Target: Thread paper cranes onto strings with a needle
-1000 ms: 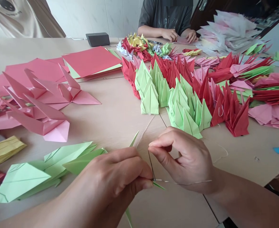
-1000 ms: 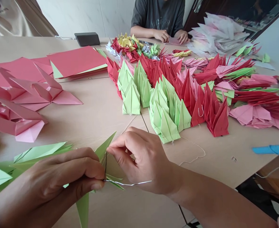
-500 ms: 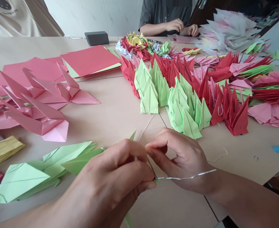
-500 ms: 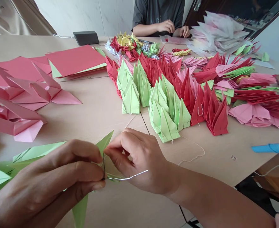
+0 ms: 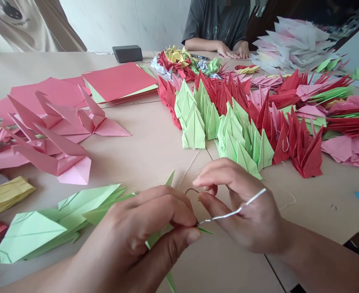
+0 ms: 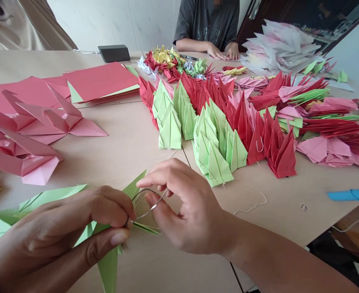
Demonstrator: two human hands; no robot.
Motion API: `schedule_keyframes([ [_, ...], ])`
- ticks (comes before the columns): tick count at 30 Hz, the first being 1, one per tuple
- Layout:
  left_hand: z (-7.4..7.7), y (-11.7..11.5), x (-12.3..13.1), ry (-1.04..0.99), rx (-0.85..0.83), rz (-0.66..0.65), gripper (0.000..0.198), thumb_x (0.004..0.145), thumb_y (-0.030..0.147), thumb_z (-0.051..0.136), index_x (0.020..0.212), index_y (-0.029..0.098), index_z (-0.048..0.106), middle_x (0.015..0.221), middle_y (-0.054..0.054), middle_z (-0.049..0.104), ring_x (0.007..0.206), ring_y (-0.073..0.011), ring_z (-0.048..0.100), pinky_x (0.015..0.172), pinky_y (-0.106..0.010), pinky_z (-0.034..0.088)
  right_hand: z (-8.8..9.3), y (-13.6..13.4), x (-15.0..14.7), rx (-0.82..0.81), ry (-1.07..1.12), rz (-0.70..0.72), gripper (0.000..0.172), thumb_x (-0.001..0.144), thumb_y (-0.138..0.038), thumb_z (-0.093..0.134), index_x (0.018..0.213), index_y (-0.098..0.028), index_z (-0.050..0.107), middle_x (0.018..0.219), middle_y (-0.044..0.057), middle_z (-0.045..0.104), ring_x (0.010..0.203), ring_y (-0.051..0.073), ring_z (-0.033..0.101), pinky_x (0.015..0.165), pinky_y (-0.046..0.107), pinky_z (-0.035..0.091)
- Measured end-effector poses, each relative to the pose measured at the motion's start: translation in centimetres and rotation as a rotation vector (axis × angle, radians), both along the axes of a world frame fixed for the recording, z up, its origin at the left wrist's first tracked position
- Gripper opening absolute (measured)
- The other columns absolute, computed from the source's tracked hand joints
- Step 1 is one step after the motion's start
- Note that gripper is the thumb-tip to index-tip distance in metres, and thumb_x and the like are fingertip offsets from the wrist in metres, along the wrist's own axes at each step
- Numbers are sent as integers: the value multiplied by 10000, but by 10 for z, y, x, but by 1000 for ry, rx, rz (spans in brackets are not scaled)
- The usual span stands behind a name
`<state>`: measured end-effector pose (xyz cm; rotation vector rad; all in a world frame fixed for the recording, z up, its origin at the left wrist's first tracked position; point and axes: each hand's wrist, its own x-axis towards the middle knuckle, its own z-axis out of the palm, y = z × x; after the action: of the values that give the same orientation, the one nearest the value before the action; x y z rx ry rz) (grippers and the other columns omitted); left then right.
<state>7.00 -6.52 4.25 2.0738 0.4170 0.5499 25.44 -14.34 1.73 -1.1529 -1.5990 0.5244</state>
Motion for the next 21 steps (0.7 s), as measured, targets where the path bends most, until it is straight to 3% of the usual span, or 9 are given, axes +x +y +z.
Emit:
schedule_keyframes([
  [3, -1, -1, -2, 54, -30, 12, 97, 899, 173, 578, 821, 230, 586, 759, 72, 657, 665, -57, 635, 606, -128, 501, 7, -5, 3, 18, 75, 99, 318, 809, 12, 572, 1069, -161, 627, 960, 32, 596, 903, 156, 575, 784, 284, 500],
  [7, -2, -1, -3, 96, -27, 3, 102, 883, 152, 599, 814, 226, 582, 773, 76, 661, 671, -45, 629, 617, -115, 490, 12, -7, 4, -64, 216, 222, 148, 911, -67, 600, 1000, -173, 654, 888, 20, 615, 810, 131, 596, 701, 242, 519],
  [14, -1, 1, -2, 91, 58, -3, 86, 870, 178, 639, 848, 236, 580, 754, 73, 638, 629, -48, 613, 581, -118, 480, 9, -4, 3, -193, 388, 213, 91, 965, -138, 577, 941, -179, 655, 850, 19, 651, 802, 122, 621, 696, 224, 517],
  [21, 1, 1, 2, 42, 111, 62, 112, 833, 237, 684, 802, 235, 576, 680, 82, 627, 551, -53, 578, 521, -125, 474, 11, -4, 2, -222, 444, 208, 82, 966, -169, 596, 920, -179, 663, 820, 18, 665, 761, 118, 631, 634, 205, 516],
])
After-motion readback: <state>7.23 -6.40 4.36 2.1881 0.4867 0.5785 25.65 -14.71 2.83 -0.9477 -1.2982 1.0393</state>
